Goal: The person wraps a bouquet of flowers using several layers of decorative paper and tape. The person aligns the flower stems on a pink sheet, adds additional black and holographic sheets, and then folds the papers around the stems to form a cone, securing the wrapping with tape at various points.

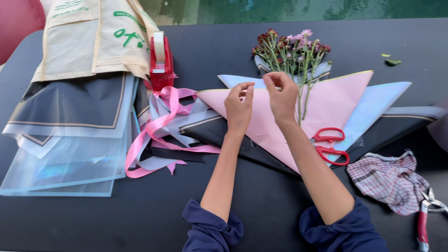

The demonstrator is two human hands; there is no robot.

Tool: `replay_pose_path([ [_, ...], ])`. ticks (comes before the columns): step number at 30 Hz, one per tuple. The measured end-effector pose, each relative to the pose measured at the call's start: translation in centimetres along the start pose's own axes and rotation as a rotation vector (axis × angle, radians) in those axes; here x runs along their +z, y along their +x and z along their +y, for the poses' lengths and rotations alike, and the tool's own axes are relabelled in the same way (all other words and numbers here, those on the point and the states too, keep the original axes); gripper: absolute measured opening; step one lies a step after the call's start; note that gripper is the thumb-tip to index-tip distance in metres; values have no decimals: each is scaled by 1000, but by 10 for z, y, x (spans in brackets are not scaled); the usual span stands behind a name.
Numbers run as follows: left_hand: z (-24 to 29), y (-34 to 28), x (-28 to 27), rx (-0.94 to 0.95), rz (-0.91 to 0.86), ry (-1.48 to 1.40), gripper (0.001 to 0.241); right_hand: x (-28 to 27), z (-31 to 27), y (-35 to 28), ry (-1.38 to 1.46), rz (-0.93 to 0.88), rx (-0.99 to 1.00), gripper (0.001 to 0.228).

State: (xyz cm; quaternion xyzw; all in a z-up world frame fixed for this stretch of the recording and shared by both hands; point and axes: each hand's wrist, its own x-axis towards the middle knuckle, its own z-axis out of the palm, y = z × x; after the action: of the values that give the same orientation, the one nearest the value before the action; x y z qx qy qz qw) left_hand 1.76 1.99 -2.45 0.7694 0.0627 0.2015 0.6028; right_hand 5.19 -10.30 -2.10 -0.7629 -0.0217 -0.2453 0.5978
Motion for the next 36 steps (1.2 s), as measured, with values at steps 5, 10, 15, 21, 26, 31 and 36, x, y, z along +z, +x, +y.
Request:
replay_pose_path([
  [5,26,-25,49,-14,-180,142,26,-76,27,19,87,128,127,21],
  [10,12,-22,90,-10,-262,427,52,-99,37,12,15,44,187,41],
  [15,17,-20,85,-81,-256,447,48,-100,35,10,-161,-33,184,50],
  [21,46,-25,71,-118,-127,28,43,-100,38,11,-125,-57,188,52],
  [26,10,-21,85,-209,-193,-97,45,-101,30,11,-175,-121,140,53],
  [31,4,-22,86,-224,-278,-37,44,-97,34,10,-246,-179,97,48],
  [36,2,-24,86,-246,-365,-70,47,-102,64,20,-331,-70,-50,6],
])
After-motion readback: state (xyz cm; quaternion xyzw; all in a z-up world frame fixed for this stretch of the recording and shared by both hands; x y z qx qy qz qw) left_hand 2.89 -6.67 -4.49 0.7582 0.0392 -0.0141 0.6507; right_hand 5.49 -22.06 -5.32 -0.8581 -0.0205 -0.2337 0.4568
